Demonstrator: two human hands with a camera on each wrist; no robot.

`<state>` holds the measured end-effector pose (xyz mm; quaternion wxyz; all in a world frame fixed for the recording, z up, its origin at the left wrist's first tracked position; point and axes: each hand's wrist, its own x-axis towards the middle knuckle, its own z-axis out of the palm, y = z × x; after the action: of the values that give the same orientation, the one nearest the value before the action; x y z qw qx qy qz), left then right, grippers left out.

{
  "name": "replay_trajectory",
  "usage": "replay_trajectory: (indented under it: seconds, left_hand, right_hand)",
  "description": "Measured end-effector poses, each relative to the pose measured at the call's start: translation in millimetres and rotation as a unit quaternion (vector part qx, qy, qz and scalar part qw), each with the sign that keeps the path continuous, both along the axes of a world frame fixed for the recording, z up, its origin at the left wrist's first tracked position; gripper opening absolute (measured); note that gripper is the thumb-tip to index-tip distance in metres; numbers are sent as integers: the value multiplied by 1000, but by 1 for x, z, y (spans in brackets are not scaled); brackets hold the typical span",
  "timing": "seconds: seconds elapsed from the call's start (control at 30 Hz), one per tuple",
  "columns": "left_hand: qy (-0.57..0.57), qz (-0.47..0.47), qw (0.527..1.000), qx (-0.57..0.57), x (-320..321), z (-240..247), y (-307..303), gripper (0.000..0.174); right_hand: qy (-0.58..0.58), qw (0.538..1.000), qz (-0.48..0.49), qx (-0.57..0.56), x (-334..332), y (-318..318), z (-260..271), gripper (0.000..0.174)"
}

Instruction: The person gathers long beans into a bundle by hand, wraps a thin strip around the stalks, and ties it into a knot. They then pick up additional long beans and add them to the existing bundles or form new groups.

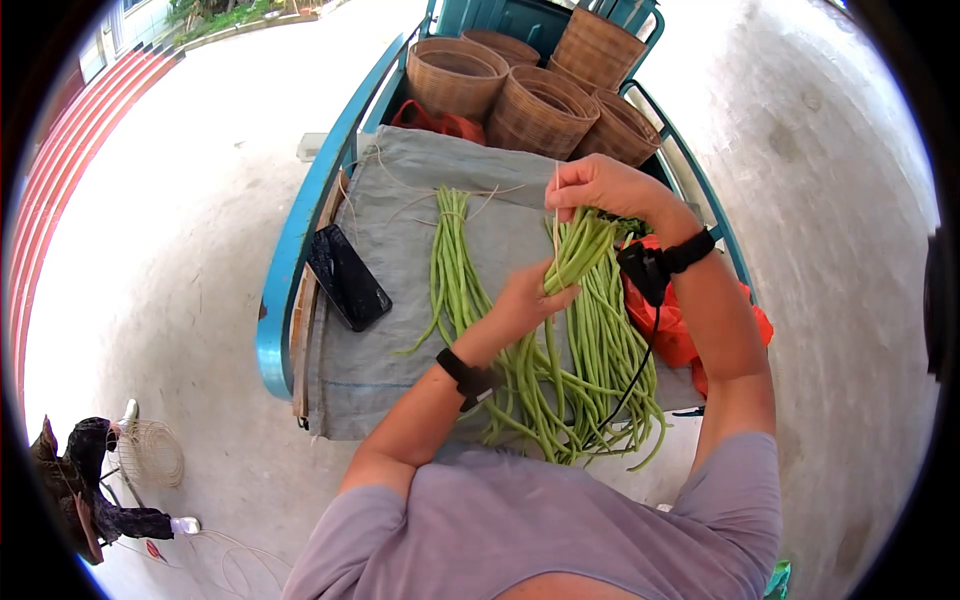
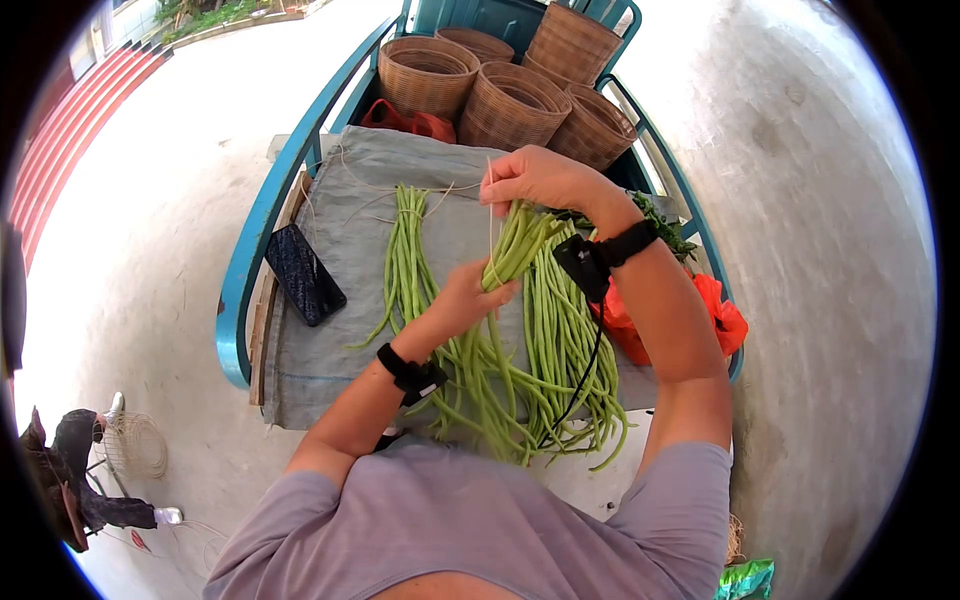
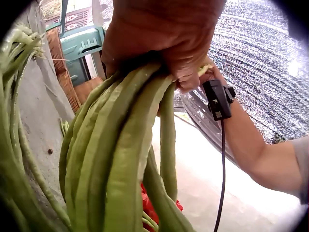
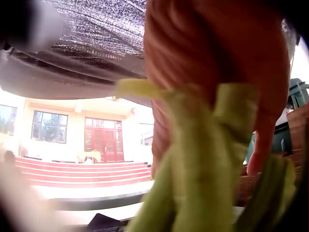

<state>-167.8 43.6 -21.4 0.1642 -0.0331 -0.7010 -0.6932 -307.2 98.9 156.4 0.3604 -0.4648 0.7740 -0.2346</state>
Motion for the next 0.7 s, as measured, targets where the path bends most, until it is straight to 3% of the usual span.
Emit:
replay_trajectory:
  seconds: [0.1, 0.13, 0.23, 0.43, 0.53, 0.63, 0.7]
  left_hand:
    - [3, -82, 994, 68, 10, 6, -9, 26]
    - [8, -99, 992, 77, 12, 6, -11, 26]
    - [22, -103, 978, 178, 16, 2, -12, 31]
    - [49, 5, 958, 283, 15, -13, -15, 39]
    - [15, -31, 965, 260, 22, -7, -22, 47]
    - [23, -81, 937, 340, 20, -8, -24, 47]
    - [43, -102, 935, 336, 20, -8, -24, 54]
  right_hand:
    - [-55, 998, -3, -31, -14, 9, -1, 22]
    - [-148, 988, -36, -32, -24, 14, -11, 24]
    - [-285, 944, -156, -65, -26, 26, -52, 21]
    - [-240, 924, -236, -184, 26, 45, -102, 17]
    - [-258, 912, -242, -208, 48, 52, -116, 17]
    - [-197, 932, -195, -233, 52, 58, -128, 16]
    - [-133, 941, -176, -258, 50, 59, -135, 15]
